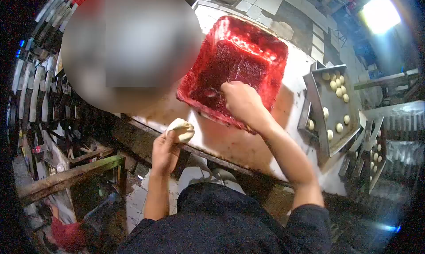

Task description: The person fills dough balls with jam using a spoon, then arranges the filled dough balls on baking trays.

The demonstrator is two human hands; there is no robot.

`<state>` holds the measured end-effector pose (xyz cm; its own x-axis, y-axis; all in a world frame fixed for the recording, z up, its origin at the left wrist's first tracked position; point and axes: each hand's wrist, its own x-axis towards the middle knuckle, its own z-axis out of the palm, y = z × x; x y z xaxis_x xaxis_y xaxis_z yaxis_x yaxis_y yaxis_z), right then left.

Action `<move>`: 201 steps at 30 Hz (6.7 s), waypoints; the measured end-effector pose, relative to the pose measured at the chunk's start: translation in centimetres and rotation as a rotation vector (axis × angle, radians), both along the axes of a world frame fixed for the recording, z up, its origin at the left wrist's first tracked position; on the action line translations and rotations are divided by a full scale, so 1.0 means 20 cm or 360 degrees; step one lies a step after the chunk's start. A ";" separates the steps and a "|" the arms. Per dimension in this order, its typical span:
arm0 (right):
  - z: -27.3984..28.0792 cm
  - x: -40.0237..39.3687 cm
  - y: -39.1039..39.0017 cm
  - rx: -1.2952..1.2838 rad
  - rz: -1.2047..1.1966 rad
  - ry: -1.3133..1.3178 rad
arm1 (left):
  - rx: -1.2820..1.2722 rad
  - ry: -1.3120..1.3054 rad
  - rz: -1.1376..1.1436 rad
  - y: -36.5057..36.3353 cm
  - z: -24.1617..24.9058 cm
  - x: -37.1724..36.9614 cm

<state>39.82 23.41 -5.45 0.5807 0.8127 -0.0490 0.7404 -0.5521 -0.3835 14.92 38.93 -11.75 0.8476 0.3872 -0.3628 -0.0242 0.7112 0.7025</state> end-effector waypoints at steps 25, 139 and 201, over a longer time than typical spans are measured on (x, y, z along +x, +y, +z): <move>-0.13 -0.62 -0.85 0.1780 -0.0669 0.1178 | -0.0265 -0.0073 -0.0268 -0.84 0.37 0.31; -0.57 -1.03 -1.65 0.1231 -0.0729 -0.0156 | 0.0510 0.0237 -0.0900 -1.74 -0.22 -0.10; -0.04 -0.92 -1.75 0.1529 0.0278 0.2076 | 0.0897 -0.0063 -0.0560 -1.72 0.54 -0.44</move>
